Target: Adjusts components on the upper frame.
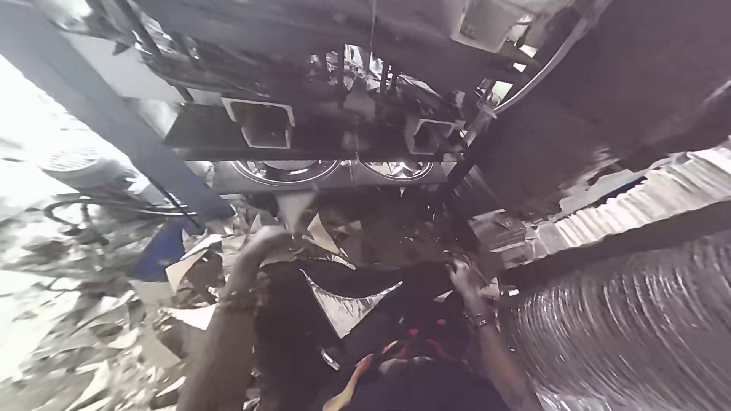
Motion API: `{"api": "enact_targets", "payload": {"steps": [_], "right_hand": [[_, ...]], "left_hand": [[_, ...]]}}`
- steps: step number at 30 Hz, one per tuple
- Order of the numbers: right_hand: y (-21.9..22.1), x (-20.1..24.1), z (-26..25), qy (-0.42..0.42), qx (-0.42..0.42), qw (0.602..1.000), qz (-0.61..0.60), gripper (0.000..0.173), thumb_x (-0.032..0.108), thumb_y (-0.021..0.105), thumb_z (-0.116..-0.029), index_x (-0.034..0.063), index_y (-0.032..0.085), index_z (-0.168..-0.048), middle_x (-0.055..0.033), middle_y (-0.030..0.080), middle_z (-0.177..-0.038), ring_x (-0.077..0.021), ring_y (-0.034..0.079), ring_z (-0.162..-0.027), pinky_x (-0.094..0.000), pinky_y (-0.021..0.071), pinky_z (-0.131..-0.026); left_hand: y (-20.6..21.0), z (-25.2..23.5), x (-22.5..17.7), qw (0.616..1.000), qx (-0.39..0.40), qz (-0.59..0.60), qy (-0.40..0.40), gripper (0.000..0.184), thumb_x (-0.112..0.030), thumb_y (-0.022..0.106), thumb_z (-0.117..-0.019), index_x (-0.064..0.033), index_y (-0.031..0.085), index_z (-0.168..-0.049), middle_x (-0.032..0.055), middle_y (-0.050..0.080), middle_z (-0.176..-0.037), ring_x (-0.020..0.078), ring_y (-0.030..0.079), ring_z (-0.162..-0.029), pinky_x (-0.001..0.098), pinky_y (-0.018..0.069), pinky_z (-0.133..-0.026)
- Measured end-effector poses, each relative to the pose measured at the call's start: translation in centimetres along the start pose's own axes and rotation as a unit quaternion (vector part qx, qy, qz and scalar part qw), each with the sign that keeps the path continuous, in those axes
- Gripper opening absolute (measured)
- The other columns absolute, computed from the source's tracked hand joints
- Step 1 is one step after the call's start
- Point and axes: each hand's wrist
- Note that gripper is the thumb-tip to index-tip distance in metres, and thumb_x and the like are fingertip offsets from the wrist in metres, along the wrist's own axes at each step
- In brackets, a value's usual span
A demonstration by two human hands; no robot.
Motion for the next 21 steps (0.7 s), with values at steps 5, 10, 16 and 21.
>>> {"api": "enact_targets", "payload": {"steps": [5,10,16,21], "right_hand": [[1.3,1.1,0.4,0.002,-0.047,0.999,-0.027,0.036,0.019,0.052,-0.1047,-0.0019,0.068,-0.129,-0.0239,0.065,-0.134,-0.0401,0.059,-0.129,-0.0523,0.0414,-0.114],[1.9,0.5,-0.3,-0.005,-0.074,0.996,-0.058,0.034,0.018,0.055,-0.1019,-0.0012,0.07,-0.125,-0.0241,0.066,-0.132,-0.0414,0.06,-0.127,-0.0548,0.0424,-0.112],[1.6,-0.5,-0.1,-0.013,-0.07,0.991,-0.11,0.03,0.014,0.055,-0.1021,0.0019,0.072,-0.123,-0.0231,0.068,-0.128,-0.0397,0.062,-0.124,-0.0535,0.0434,-0.111],[1.8,-0.4,-0.9,-0.004,-0.039,0.991,-0.129,0.03,0.017,0.054,-0.102,0.0069,0.072,-0.124,-0.0208,0.066,-0.131,-0.038,0.059,-0.127,-0.0508,0.0422,-0.113]], "left_hand": [[2.2,3.7,-4.5,0.957,0.0,-0.277,0.087,0.053,-0.053,0.066,-0.0955,-0.006,0.072,-0.119,0.0263,0.068,-0.12,0.0463,0.061,-0.119,0.0701,0.043,-0.099],[5.4,-2.4,-10.3,0.918,-0.242,-0.12,0.289,0.028,-0.027,0.066,-0.0997,-0.0117,0.072,-0.122,0.0199,0.068,-0.122,0.0438,0.061,-0.118,0.0671,0.0462,-0.095],[7.7,-0.9,-14.2,0.956,-0.096,-0.213,0.178,0.037,-0.035,0.057,-0.1034,-0.0054,0.071,-0.119,0.0238,0.068,-0.123,0.0438,0.062,-0.119,0.0661,0.0468,-0.098],[8.7,2.9,-9.3,0.878,0.273,-0.31,0.241,0.037,-0.033,0.061,-0.1025,-0.0091,0.067,-0.131,0.0229,0.069,-0.118,0.0407,0.066,-0.111,0.0632,0.0462,-0.099]]}}
Point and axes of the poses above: each hand's wrist, its own z-axis away from the middle knuckle, its own y-axis out of the palm, x = y × z
